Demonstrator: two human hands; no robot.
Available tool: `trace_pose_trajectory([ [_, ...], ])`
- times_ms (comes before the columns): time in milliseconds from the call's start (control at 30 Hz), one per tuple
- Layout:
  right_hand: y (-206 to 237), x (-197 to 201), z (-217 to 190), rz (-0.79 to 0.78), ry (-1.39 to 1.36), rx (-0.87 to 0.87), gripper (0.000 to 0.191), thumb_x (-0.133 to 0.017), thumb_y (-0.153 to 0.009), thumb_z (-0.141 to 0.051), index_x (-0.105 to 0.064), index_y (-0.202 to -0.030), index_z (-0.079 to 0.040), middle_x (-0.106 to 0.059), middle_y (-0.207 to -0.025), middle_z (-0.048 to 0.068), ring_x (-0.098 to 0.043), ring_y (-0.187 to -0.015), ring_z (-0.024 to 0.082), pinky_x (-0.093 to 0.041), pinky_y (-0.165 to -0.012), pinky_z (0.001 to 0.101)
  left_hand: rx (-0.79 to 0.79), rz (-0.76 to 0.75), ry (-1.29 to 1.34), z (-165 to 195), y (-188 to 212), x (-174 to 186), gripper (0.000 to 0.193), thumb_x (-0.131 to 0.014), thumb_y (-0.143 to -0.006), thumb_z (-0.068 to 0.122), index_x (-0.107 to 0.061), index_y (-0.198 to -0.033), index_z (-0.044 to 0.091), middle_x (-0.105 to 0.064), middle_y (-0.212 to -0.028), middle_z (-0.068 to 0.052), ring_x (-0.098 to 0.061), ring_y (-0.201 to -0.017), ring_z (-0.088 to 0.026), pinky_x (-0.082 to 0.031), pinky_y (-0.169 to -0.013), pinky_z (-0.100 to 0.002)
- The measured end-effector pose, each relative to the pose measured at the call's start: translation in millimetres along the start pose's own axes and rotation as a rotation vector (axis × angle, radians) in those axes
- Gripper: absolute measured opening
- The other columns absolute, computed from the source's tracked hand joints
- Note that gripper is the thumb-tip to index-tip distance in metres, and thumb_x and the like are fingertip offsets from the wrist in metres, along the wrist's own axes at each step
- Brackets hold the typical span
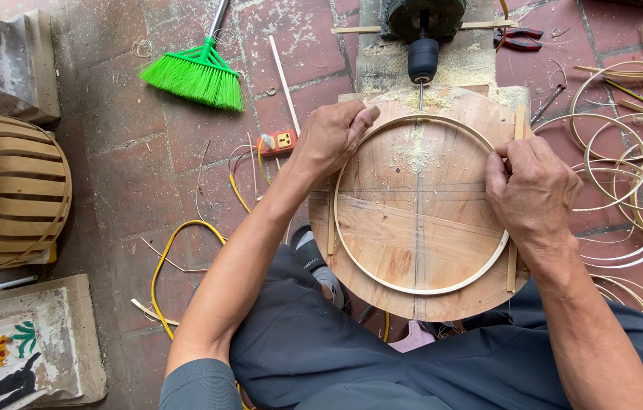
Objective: The person sits on the floor and uses a drill press to make holes in thin bamboo rings. They repeatedly pick up a ring, position it under the drill bit, drill a hole, and then place the finished ring on a pile on the floor.
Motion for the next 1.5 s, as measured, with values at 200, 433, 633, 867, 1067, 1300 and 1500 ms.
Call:
trace_pose_trajectory([
  [200, -5.4, 0.9, -12.9, 0.013, -0.012, 0.121, 0.008, -0.076, -0.103, -0.014, -0.073, -0.098, -0.009, -0.065, -0.084, 0.006, -0.066, -0.075, 0.022, -0.051, -0.068, 0.0351, -0.115, -0.038, -0.145, 25.1, 3.3, -16.5, 0.037, -0.075, -0.089, 0.042, -0.06, -0.088, 0.008, -0.067, -0.082, -0.006, -0.069, -0.061, -0.025, -0.052, -0.053, -0.039],
  [433, -12.8, -9.7, -11.2, 0.03, -0.051, 0.069, 0.013, -0.079, -0.104, -0.019, -0.074, -0.101, -0.008, -0.064, -0.088, 0.006, -0.063, -0.073, 0.02, -0.049, -0.065, 0.0351, -0.271, 0.112, -0.344, 39.3, 11.3, -20.7, 0.029, -0.073, -0.095, 0.032, -0.056, -0.09, 0.008, -0.059, -0.083, -0.006, -0.065, -0.064, -0.024, -0.052, -0.054, -0.038],
  [633, -1.7, -5.4, -7.6, 0.061, 0.027, 0.06, 0.015, -0.079, -0.104, -0.019, -0.072, -0.098, -0.007, -0.064, -0.088, 0.007, -0.063, -0.08, 0.022, -0.047, -0.076, 0.0405, -0.3, 0.103, -0.355, 33.2, 7.2, -23.1, 0.031, -0.073, -0.095, 0.031, -0.055, -0.088, 0.007, -0.057, -0.081, -0.007, -0.063, -0.061, -0.022, -0.05, -0.051, -0.037],
  [867, -6.3, -8.0, -7.5, 0.051, -0.079, 0.013, 0.018, -0.077, -0.104, -0.014, -0.066, -0.093, -0.004, -0.064, -0.087, 0.008, -0.063, -0.083, 0.024, -0.05, -0.076, 0.0398, -0.285, 0.14, -0.328, 35.0, 7.8, -16.6, 0.029, -0.075, -0.092, 0.029, -0.056, -0.089, 0.008, -0.059, -0.082, -0.006, -0.066, -0.065, -0.024, -0.052, -0.054, -0.037],
  [1067, -14.5, -1.0, -12.0, 0.074, -0.066, 0.026, 0.015, -0.076, -0.102, -0.012, -0.065, -0.095, -0.004, -0.063, -0.092, 0.01, -0.064, -0.082, 0.027, -0.05, -0.076, 0.042, -0.248, 0.12, -0.325, 36.2, 3.0, -16.5, 0.03, -0.076, -0.092, 0.028, -0.056, -0.088, 0.007, -0.06, -0.082, -0.008, -0.065, -0.065, -0.025, -0.053, -0.055, -0.038],
  [1300, -20.3, 0.1, -10.9, 0.073, -0.08, 0.027, 0.016, -0.076, -0.1, -0.013, -0.064, -0.094, -0.004, -0.064, -0.091, 0.011, -0.064, -0.083, 0.029, -0.05, -0.079, 0.0445, -0.225, 0.1, -0.345, 36.3, 0.7, -20.2, 0.03, -0.077, -0.092, 0.027, -0.056, -0.087, 0.005, -0.06, -0.08, -0.009, -0.064, -0.062, -0.024, -0.053, -0.052, -0.037],
  [1500, -23.8, -3.5, -10.4, 0.064, -0.103, 0.042, 0.015, -0.075, -0.1, -0.012, -0.064, -0.094, -0.004, -0.064, -0.09, 0.011, -0.064, -0.082, 0.027, -0.051, -0.079, 0.0441, -0.222, 0.114, -0.342, 35.7, -0.4, -19.5, 0.03, -0.077, -0.092, 0.024, -0.057, -0.087, 0.003, -0.061, -0.081, -0.009, -0.064, -0.06, -0.022, -0.053, -0.051, -0.035],
])
Point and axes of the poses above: each hand's wrist, its own y-axis away from the middle knuckle, its own x-axis out of the back of the hand, z = x × y, the point moved 9 cm from there along -y, towards the middle knuckle
